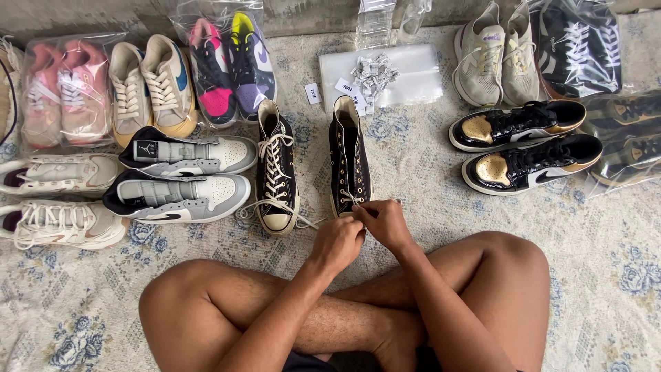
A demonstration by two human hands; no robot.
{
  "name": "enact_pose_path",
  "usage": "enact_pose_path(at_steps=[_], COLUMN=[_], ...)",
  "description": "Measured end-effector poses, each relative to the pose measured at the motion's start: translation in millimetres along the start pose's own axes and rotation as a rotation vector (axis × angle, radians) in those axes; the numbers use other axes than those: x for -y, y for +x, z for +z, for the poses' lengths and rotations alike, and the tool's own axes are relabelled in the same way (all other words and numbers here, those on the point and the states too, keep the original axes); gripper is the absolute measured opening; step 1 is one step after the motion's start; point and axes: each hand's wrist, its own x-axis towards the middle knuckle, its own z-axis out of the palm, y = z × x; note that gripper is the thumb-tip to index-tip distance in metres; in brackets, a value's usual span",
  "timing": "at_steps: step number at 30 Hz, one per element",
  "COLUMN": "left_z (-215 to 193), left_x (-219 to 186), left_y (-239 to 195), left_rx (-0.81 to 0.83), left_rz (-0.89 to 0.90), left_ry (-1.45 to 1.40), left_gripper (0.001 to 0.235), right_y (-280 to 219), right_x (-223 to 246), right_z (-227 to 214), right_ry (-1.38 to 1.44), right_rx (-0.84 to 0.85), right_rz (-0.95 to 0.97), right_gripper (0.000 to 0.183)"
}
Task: The person sits on a rug surrounded by various pairs of sneakers and laces a black high-top shoe. They thread white laces through the eyelets, pull them tight, and tie a knot.
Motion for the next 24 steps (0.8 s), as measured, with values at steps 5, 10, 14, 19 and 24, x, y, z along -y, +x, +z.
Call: enact_pose_path(at_steps=[5, 10, 14, 19, 24], left_z=[6, 17, 12, -9, -7], left_x=[-6, -5, -10, -23, -22], left_y=[-3, -3, -6, -13, -15], left_rx=[0.0, -0.084, -0.124, -0.103, -0.113], left_rz=[0.019, 0.09, 0.098, 0.086, 0.148], left_ry=[0.024, 0.157, 0.153, 0.141, 0.119], left_gripper=[0.02, 0.021, 0.021, 0.021, 0.022], right_y=[3, 5, 7, 3, 3], right_x=[1, -8, -6, 10, 5], right_z=[2, 4, 3, -7, -5], right_ry=[0.06, 0.085, 0.118, 0.049, 0.037], right_rx=[0.03, 0.047, -0.004, -0.03, -0.024], right_rz=[0.042, 0.081, 0.05, -0.114, -0.172], right_gripper=[0.033, 0.036, 0.033, 0.023, 0.02])
